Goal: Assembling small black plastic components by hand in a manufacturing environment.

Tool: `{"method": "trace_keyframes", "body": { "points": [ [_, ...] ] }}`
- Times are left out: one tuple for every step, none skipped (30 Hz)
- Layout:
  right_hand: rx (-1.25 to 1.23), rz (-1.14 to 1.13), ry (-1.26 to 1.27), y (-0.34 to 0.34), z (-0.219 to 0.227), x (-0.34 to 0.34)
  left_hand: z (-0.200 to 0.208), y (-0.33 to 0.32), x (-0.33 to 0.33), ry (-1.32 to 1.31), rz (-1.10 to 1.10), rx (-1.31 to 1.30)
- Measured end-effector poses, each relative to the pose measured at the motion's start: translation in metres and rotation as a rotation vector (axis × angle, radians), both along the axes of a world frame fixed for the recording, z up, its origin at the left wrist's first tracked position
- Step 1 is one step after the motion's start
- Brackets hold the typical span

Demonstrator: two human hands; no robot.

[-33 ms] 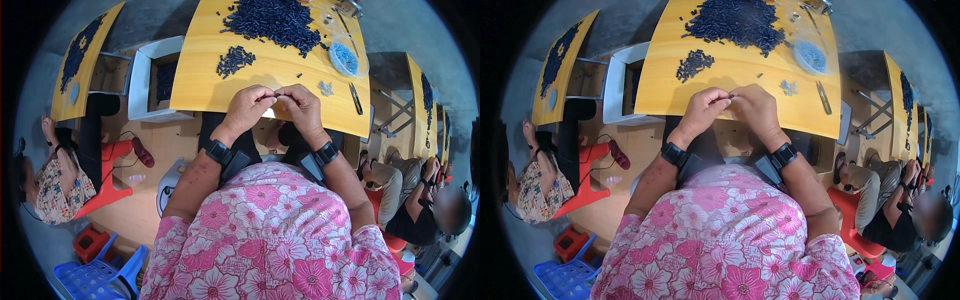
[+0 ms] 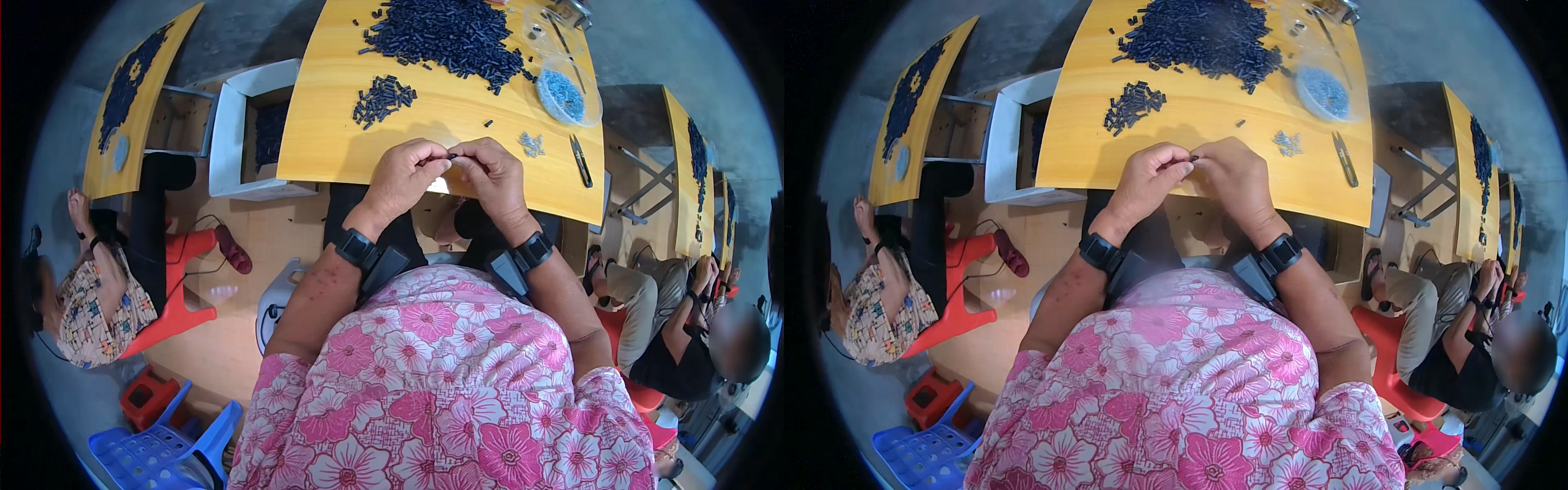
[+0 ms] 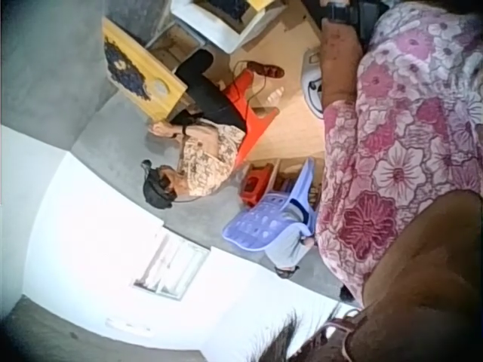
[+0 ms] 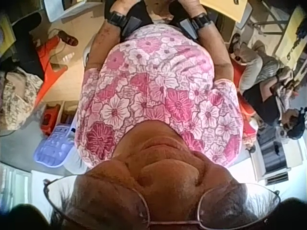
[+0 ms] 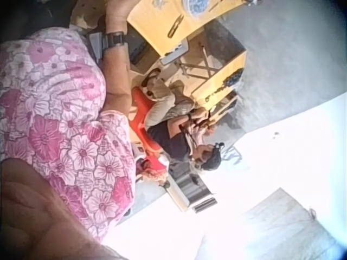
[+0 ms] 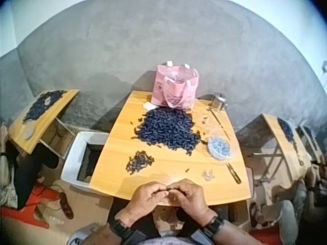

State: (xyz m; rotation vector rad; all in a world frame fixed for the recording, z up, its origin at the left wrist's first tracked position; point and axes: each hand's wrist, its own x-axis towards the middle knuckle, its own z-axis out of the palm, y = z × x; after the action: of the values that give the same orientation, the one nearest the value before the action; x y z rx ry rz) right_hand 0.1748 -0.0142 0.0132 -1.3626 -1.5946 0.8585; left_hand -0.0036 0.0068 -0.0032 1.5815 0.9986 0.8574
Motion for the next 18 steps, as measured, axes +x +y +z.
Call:
{"method": "trace_keyframes", "body": {
  "points": [
    [0.115, 0.014, -0.121, 0.0007, -0.0012, 0.0004, -0.0022, -0.0003, 0.0, -0.041, 0.008, -0.009],
    [0.115, 0.015, -0.12, 0.0003, -0.0015, 0.0008, -0.0037, -0.0003, -0.0004, -0.081, 0.017, -0.018],
    [0.108, 0.014, -0.131, -0.0008, 0.0003, 0.0004, -0.0042, 0.0001, -0.0009, -0.081, 0.016, -0.018],
    [0.1, 0.014, -0.141, -0.0014, 0.0011, 0.0001, -0.0045, 0.0004, -0.0019, -0.084, 0.005, -0.024],
    [0.1, 0.013, -0.14, -0.0012, 0.0, 0.0002, -0.0047, 0.0007, -0.0024, -0.086, -0.006, -0.029],
    [0.076, 0.012, -0.105, -0.0013, -0.0016, 0.0005, -0.0029, 0.0006, -0.0021, -0.085, -0.008, -0.03],
    [0.052, 0.011, -0.069, -0.0016, -0.0023, 0.0008, -0.0005, 0.0004, -0.0019, -0.078, -0.005, -0.061],
    [0.051, 0.008, -0.068, -0.0028, -0.0021, 0.0011, 0.0012, 0.0002, -0.0014, -0.071, -0.002, -0.092],
    [-0.041, -0.005, 0.025, -0.0041, -0.0008, 0.0006, 0.0008, 0.0002, -0.0013, -0.07, -0.003, -0.091],
    [-0.133, -0.02, 0.118, -0.0048, 0.0002, 0.0003, -0.0005, 0.0002, -0.0007, -0.083, 0.001, -0.08],
    [-0.131, -0.024, 0.118, -0.0041, -0.001, 0.0006, -0.0012, 0.0003, 0.0002, -0.096, 0.005, -0.068],
    [-0.043, -0.009, 0.074, -0.0033, -0.0027, 0.0017, -0.0015, 0.0007, 0.0015, -0.097, -0.005, -0.067],
    [0.045, 0.004, 0.027, -0.0032, -0.0033, 0.0031, -0.0014, 0.001, 0.0014, -0.072, -0.003, -0.019],
    [0.048, -0.008, 0.023, -0.0037, -0.0038, 0.0033, -0.0014, 0.0013, 0.0009, -0.047, -0.002, 0.031],
    [0.056, 0.01, -0.001, -0.0041, -0.0027, 0.0024, -0.0016, 0.001, 0.0011, -0.054, -0.019, 0.033],
    [0.063, 0.027, -0.025, -0.0044, -0.0017, 0.0012, -0.0019, 0.0003, -0.0005, -0.048, -0.015, 0.011],
    [0.152, 0.042, -0.01, -0.0041, -0.0038, 0.0004, -0.0025, -0.0001, -0.001, -0.042, -0.011, -0.01],
    [0.156, 0.029, -0.016, -0.0047, -0.0051, -0.0005, -0.0038, -0.0001, -0.0019, -0.047, -0.024, -0.007]
  ]
}}
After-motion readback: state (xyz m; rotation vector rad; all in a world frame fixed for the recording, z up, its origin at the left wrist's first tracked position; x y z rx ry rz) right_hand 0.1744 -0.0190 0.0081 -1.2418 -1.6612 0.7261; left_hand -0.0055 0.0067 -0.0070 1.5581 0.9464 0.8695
